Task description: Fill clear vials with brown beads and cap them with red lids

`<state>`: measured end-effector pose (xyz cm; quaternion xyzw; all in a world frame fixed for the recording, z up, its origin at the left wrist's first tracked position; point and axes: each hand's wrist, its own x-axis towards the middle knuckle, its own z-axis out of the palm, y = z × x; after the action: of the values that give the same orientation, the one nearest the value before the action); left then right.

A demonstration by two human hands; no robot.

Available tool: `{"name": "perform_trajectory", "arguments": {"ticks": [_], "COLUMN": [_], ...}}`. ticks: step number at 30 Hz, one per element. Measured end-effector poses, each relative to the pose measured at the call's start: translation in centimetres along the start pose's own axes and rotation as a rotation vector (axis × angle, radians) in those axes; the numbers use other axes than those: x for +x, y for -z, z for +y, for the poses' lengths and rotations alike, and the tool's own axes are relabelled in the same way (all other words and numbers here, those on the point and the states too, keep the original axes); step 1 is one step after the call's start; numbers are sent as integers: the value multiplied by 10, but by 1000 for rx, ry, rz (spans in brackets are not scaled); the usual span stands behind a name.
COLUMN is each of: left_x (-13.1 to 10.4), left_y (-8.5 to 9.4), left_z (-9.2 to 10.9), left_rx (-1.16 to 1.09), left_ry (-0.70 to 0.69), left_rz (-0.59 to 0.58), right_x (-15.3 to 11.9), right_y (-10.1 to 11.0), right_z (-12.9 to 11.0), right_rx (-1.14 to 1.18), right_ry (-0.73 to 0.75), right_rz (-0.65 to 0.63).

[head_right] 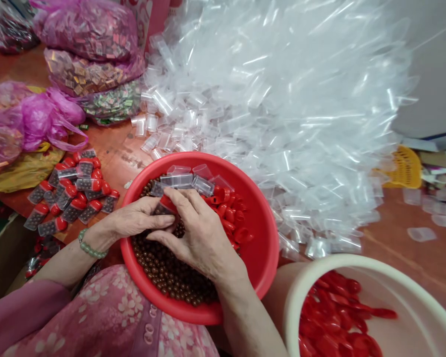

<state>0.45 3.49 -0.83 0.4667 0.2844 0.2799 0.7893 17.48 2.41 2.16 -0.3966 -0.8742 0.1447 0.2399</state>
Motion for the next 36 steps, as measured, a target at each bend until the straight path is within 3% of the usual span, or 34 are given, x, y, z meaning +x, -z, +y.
{"name": "perform_trajectory", "arguments": {"ticks": [4,11,16,22,28,36], "left_x": [0,0,2,1,-1,-1], "left_y": [0,-1,-1,2,1,-4], "left_z": [-3,-2,-1,-4,-2,-5], "left_rx": [-67,-52,-1,-77,-184,-340], "left_ry": [21,72,55,62,-14,49], "left_rz": [14,0,-12,-36,12,-12], "right_x": [-3,-5,-6,-9,-12,-10], "right_y": [-8,-10,-11,-17,-25,-34], "right_z": [2,10,9,3,4,4], "right_rx": [47,506,527,317,-74,-330], "right_ry": [-18,-246,-298,-246,8,129], "right_rz": [26,247,232,330,168,281]}}
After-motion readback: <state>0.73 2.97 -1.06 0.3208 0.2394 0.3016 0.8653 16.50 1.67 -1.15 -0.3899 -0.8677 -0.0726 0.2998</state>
